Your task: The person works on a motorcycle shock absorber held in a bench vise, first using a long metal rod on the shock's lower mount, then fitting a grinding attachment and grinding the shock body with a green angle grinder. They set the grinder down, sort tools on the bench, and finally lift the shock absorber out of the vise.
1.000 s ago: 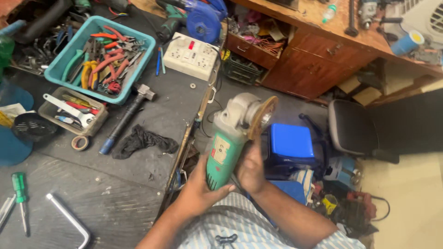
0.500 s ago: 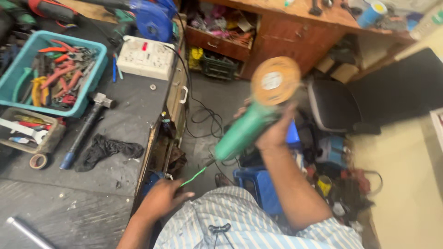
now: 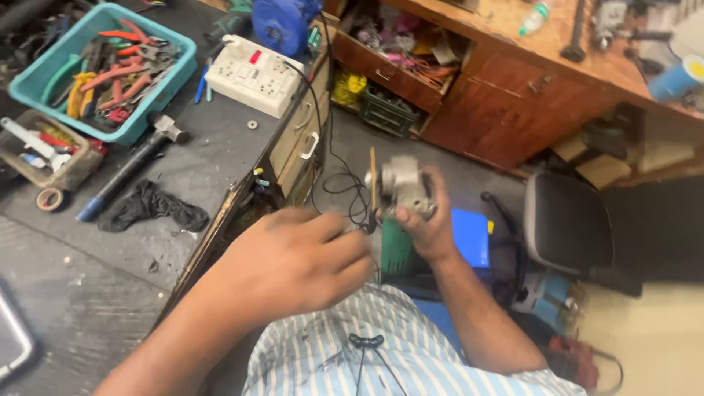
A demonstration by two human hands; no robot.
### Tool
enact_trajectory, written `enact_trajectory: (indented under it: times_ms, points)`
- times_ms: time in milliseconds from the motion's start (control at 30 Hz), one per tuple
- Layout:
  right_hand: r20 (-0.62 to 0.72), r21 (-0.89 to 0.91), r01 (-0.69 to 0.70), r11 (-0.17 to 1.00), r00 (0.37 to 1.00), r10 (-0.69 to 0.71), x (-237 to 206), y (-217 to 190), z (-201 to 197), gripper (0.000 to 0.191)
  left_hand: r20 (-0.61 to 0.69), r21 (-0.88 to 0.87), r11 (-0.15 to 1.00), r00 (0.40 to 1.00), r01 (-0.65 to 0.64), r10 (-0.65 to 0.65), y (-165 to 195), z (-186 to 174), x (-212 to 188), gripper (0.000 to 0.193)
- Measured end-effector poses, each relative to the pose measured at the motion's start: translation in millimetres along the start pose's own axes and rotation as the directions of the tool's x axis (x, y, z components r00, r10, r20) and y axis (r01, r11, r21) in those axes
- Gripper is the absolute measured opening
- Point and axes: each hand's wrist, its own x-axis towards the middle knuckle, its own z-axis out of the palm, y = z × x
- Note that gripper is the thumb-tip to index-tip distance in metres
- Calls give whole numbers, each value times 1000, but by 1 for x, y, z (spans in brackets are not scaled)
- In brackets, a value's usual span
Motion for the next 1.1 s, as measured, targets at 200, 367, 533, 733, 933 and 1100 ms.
enact_trajectory:
  times_ms: [200,367,533,733,933,1100]
  points:
    - [322,95,15,995,946,-45,3,-1,-9,100,-102,-84,989,986,120,-128,-48,15,42,14]
    - [368,401,-99,911,928,-61,22,-3,-15,97,202,-874,289,833,391,-515,-92,105,34,18]
    - [-64,457,180,871,983,-170,46,-13,-7,84,219,-765,168,496,622,-840,-31,213,4,31]
    - [-207,818,63,572,959,191,73,-44,9,78,339,-939,-159,897,304,-284,36,231,10,25]
    - [425,610,-378,696,898,114,62,-78,-25,74,82,-179,532,551,828,-831,-64,181,-8,18]
    - [-216,389,125,913,975,-42,83,-66,-17,69,-53,-678,516,665,524,-745,13,144,4,18]
